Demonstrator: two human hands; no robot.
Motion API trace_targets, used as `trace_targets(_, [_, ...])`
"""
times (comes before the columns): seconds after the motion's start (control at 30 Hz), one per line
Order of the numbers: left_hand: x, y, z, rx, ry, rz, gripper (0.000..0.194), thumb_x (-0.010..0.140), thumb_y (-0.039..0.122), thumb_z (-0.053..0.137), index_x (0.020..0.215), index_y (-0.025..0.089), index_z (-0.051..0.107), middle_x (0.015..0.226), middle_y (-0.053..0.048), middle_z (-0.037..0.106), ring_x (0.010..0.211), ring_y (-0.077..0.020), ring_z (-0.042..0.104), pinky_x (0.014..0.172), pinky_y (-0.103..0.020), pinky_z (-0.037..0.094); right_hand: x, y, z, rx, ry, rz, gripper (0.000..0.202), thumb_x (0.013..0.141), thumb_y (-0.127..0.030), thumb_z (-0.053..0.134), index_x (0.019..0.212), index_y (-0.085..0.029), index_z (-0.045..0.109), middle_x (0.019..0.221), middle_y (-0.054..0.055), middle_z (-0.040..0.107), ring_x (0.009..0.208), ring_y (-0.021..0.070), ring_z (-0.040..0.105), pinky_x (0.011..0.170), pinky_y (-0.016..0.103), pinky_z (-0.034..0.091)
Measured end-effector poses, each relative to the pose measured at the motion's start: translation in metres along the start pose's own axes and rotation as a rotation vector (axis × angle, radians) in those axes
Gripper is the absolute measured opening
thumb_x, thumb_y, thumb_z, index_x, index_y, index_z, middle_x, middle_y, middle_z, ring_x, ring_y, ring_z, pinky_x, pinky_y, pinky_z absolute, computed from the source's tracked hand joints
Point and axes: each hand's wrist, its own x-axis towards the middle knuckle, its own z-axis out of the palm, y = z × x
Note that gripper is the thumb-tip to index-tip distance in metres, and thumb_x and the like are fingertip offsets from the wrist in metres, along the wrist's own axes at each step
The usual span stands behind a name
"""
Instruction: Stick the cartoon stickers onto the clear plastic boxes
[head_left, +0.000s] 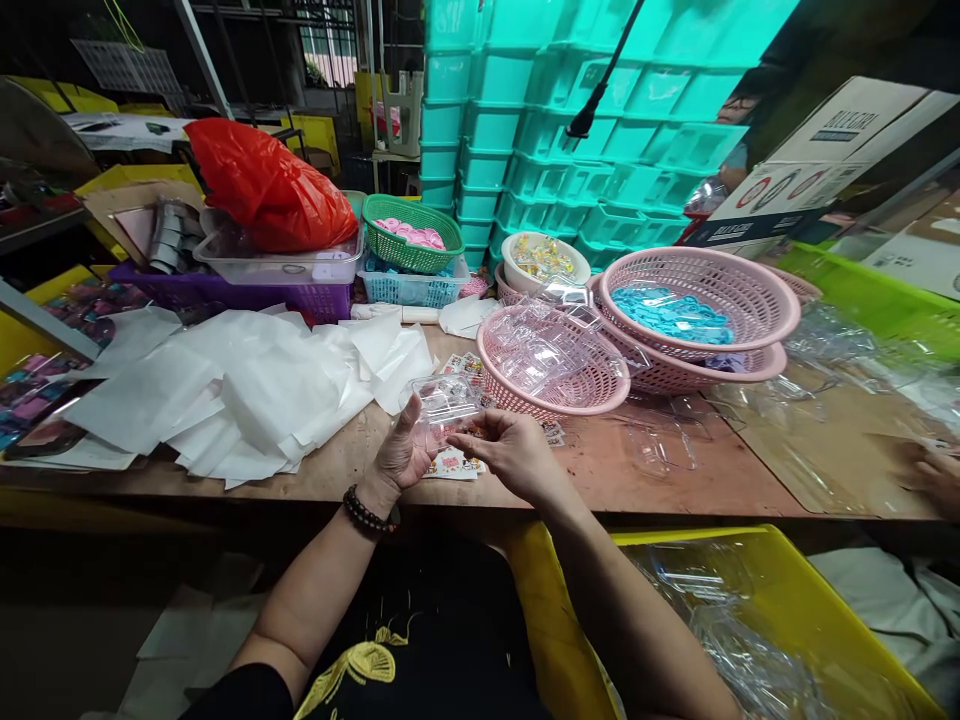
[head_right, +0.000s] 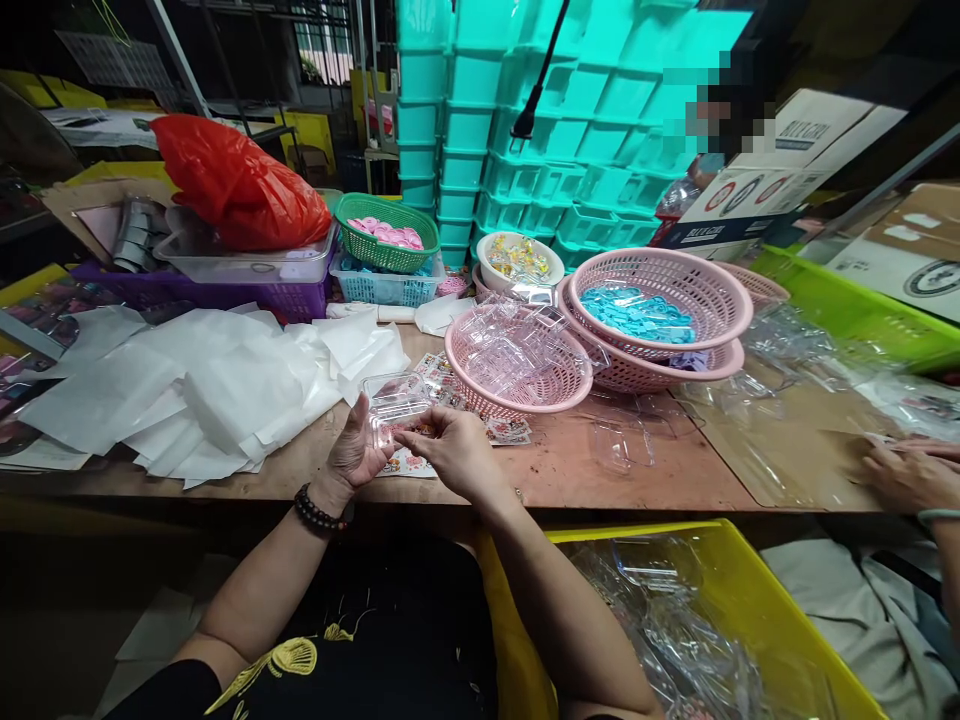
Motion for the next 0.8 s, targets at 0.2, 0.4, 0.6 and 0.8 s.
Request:
trace_targets(0.2, [0.0,0.0,-0.003,0.086,-0.097,0.111,0.077,0.068,0.057,0.083,0.132,0.024,0.057,0.141,-0.012,0.06,0.142,-0.0381,0.044,0.109,-0.052,0.047,-0.009,-0.004,0.004,-0.614,0.213,0.017,0.049,0.078,-0.069,0.068,0.09,-0.022,0.069,0.071,0.008,0.071,0.071,0.0273,0.068,0.064,0.033,0.045])
trace_targets(0.4, [-0.011,0.006,-0.015,0.175,-0.14,-0.033,0.083,0.06,0.067,0.083,0.125,0.021,0.063,0.136,-0.015,0.063,0.141,-0.0412,0.043,0.11,-0.056,0.044,-0.002,-0.001,-0.006,-0.331,-0.018,-0.026,0.081,0.06,-0.064,0.085,0.123,-0.019,0.058,0.115,0.015,0.07,0.1,0.0302,0.07,0.084,0.04,0.054])
trace_targets(0.6, [-0.028,0.015,-0.049,0.327,-0.011,0.05,0.073,0.06,0.05,0.089,0.121,0.021,0.062,0.123,-0.012,0.069,0.126,-0.0361,0.059,0.105,-0.048,0.051,0.002,0.032,0.038,0.01,-0.099,-0.162,0.07,0.066,-0.045,0.087,0.124,-0.018,0.059,0.114,0.009,0.07,0.105,0.0245,0.067,0.096,0.038,0.052])
trace_targets(0.8, [-0.037,0.019,-0.088,0.374,0.199,0.174,0.061,0.067,0.043,0.086,0.117,0.018,0.06,0.115,-0.012,0.072,0.105,-0.0273,0.07,0.093,-0.04,0.055,0.013,0.059,0.049,-0.24,-0.055,-0.147,0.058,0.078,-0.049,0.078,0.126,-0.021,0.062,0.12,0.011,0.067,0.106,0.0265,0.065,0.092,0.041,0.053])
